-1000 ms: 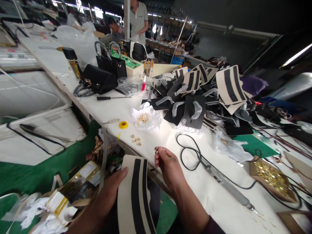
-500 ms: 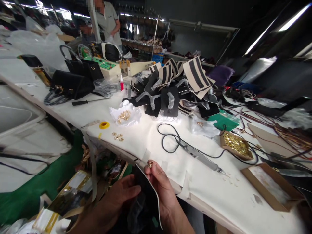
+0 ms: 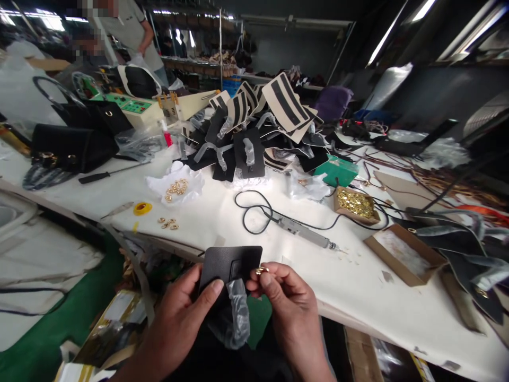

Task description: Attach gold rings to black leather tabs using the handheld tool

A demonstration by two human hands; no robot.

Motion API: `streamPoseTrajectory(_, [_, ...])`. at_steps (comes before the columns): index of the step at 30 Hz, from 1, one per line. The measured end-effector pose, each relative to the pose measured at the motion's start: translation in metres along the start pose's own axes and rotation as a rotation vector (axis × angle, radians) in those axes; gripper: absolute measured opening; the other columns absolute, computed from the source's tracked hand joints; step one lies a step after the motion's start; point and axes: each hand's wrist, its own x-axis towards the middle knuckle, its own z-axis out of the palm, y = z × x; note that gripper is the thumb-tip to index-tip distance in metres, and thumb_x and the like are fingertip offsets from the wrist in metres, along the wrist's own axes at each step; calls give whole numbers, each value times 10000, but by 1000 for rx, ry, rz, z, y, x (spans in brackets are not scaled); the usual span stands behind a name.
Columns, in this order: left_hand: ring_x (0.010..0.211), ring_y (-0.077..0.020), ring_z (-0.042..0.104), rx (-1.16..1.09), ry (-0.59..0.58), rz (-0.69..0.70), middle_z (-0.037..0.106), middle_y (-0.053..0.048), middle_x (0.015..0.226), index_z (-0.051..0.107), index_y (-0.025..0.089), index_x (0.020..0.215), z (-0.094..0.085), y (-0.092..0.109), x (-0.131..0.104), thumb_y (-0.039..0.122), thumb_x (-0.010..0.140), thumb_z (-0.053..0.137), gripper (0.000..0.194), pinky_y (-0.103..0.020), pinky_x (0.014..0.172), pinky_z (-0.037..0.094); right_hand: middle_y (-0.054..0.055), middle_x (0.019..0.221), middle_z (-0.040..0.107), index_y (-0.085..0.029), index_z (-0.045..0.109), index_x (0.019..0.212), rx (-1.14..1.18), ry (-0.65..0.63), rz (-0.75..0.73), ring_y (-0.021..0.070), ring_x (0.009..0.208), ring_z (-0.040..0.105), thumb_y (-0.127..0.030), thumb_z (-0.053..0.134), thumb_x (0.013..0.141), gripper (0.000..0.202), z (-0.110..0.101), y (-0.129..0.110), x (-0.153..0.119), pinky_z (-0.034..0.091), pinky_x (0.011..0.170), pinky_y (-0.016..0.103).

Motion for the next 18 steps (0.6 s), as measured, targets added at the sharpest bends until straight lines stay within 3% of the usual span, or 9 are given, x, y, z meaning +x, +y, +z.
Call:
streamPoseTrajectory(2, [1161, -299, 688, -11, -44, -28, 759, -51, 1260, 671, 230, 1351, 5, 0, 0, 527, 956, 648, 495, -317, 1009, 544, 64, 821, 761, -215, 792, 951, -46, -18, 35, 197, 712, 699, -455, 854, 829, 276, 3, 4, -2, 549, 655, 299])
streamPoseTrajectory(5, [1231, -316, 657, -9, -81, -54, 732, -56, 1327, 676, 226, 1353, 9, 0, -2, 527, 952, 655, 502, -329, 1043, 534, 27, 776, 723, -225, 790, 918, -193, -17, -45, 170, 710, 649, -449, 823, 860, 234, 4, 8, 0, 513, 667, 275])
streamPoseTrajectory(9, [1288, -305, 628, -44, -59, -42, 709, -39, 1377, 685, 236, 1354, 13, 1, -7, 508, 949, 669, 488, -305, 1086, 507, 23, 871, 705, -236, 777, 903, -359, 6, -214, 184, 818, 644, -376, 762, 923, 143, 2, 10, -2, 513, 762, 292])
streamPoseTrajectory(13, [1274, -314, 641, -93, -38, -51, 731, -34, 1345, 714, 238, 1327, 18, 5, -13, 512, 921, 703, 490, -301, 1060, 531, 21, 847, 694, -242, 762, 897, -427, 24, -315, 189, 797, 639, -340, 739, 941, 110, 2, 10, -5, 519, 751, 297])
streamPoseTrajectory(18, [1250, -318, 657, -61, -5, -24, 750, -26, 1312, 741, 259, 1294, 20, 5, -17, 497, 913, 719, 450, -299, 1045, 540, 7, 836, 693, -243, 749, 880, -421, 33, -302, 181, 787, 631, -344, 738, 942, 119, 4, 8, -7, 502, 747, 292])
